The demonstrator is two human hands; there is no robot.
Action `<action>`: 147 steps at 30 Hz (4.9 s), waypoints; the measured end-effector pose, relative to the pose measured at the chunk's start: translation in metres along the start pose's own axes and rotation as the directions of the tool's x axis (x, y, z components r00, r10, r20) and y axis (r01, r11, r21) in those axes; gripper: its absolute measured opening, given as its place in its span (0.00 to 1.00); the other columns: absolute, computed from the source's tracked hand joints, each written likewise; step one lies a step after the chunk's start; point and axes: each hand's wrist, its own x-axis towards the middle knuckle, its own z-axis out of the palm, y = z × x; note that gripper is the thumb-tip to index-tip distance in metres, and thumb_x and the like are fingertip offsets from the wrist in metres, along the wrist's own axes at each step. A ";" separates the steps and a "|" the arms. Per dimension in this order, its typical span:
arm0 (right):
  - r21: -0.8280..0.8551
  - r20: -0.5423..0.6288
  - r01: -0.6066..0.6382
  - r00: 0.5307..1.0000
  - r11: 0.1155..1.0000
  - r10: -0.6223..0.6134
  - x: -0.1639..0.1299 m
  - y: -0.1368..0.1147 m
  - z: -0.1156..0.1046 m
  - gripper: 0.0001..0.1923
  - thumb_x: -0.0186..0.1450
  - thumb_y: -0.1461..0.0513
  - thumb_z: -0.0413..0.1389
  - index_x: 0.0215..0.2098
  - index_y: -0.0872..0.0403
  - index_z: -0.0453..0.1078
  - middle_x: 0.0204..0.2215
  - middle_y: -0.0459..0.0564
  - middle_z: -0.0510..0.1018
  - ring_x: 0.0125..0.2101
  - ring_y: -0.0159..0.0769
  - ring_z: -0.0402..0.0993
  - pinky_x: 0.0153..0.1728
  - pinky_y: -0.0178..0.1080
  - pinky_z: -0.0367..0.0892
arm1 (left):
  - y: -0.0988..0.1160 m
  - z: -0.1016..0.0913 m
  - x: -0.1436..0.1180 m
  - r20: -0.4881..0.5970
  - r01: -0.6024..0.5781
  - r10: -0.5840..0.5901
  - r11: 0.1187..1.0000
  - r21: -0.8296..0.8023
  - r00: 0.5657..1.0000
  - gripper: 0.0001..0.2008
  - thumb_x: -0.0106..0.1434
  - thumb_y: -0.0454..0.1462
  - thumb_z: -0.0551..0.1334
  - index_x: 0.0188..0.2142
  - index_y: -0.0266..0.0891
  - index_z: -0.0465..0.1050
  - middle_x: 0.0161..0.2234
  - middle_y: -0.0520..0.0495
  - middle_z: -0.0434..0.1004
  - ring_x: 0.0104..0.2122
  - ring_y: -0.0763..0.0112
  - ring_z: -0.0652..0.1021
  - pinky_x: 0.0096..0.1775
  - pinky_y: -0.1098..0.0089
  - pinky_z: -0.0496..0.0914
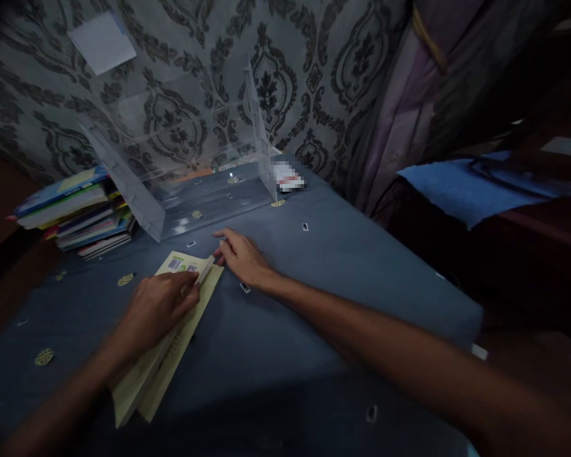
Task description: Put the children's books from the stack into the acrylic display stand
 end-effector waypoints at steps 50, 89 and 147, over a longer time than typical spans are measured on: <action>-0.240 0.156 0.171 0.978 0.956 -0.136 -0.008 -0.013 -0.004 0.17 0.71 0.60 0.46 0.48 0.54 0.74 0.30 0.50 0.83 0.27 0.37 0.80 0.33 0.40 0.73 | -0.061 0.024 0.015 -0.135 0.200 -0.211 0.975 -0.094 0.968 0.15 0.72 0.40 0.54 0.51 0.38 0.74 0.48 0.40 0.77 0.49 0.57 0.77 0.45 0.65 0.69; -0.089 -0.001 0.070 0.998 0.994 -0.070 -0.007 -0.015 -0.007 0.17 0.71 0.58 0.47 0.52 0.54 0.73 0.33 0.51 0.83 0.28 0.35 0.79 0.33 0.38 0.72 | 0.015 0.012 0.007 0.001 -0.018 0.018 0.997 0.069 1.000 0.12 0.71 0.36 0.52 0.45 0.34 0.73 0.46 0.37 0.76 0.49 0.52 0.74 0.38 0.60 0.74; -0.450 0.467 0.494 0.840 0.744 -0.276 -0.025 -0.012 0.024 0.19 0.72 0.61 0.48 0.58 0.53 0.70 0.58 0.57 0.75 0.65 0.50 0.62 0.62 0.60 0.60 | -0.056 0.075 -0.071 -0.377 -0.395 0.322 0.909 -0.133 0.868 0.32 0.70 0.51 0.58 0.65 0.33 0.58 0.65 0.31 0.64 0.67 0.55 0.63 0.64 0.52 0.64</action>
